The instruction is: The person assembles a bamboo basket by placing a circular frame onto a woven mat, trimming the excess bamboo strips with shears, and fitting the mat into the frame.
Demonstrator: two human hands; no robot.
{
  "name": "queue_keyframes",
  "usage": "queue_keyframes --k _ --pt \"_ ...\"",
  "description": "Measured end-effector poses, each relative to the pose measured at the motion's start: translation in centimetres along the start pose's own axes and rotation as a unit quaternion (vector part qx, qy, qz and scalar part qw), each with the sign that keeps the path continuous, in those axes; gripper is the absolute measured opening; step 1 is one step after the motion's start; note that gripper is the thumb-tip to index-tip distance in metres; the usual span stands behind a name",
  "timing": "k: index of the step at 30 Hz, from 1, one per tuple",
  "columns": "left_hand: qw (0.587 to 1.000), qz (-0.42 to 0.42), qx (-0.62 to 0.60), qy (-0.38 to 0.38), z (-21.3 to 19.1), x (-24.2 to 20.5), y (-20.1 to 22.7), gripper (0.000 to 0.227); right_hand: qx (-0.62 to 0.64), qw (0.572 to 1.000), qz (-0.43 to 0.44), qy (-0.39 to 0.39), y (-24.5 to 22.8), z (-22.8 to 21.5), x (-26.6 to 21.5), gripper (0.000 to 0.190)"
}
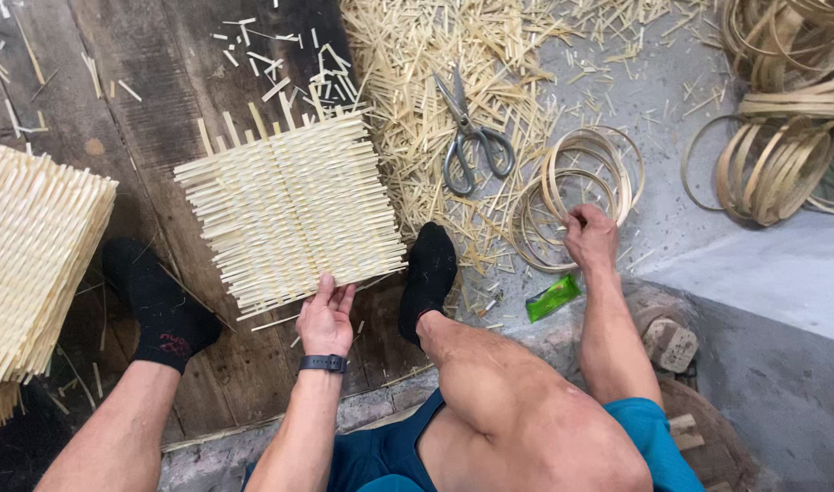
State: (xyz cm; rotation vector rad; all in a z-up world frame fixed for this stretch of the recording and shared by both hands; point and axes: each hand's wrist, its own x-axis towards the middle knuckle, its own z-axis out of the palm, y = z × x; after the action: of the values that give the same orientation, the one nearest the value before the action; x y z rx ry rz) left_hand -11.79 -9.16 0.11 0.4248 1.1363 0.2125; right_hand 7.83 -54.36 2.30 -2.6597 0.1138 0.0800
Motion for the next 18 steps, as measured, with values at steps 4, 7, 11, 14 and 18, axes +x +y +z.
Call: queue_keyframes --k 4,7,11,14,18 --pt "1.0 0.002 0.004 -0.014 0.3 -0.4 0.4 0.026 -0.027 0.996 -0.045 0.07 -2.7 -2.6 -0.7 0.006" --pt "0.997 -0.066 0.031 0.01 1.1 -2.1 1.1 0.024 0.02 0.99 -0.122 0.073 -7.6 -7.3 -0.4 0.007" --pt "0.962 -0.075 0.256 -0.053 4.5 -7.3 0.9 0.039 0.363 0.924 -0.112 -0.036 -17.6 -14.8 -0.1 0.014" --pt "0.838 0.314 0.387 -0.223 10.0 -9.1 4.8 0.036 0.414 0.891 -0.119 -0.142 -25.2 -17.6 0.8 0.027" --pt "0.916 0.05 0.142 -0.371 15.2 -8.6 13.3 0.043 0.443 0.826 -0.03 -0.348 -34.4 -15.1 2.3 0.031"
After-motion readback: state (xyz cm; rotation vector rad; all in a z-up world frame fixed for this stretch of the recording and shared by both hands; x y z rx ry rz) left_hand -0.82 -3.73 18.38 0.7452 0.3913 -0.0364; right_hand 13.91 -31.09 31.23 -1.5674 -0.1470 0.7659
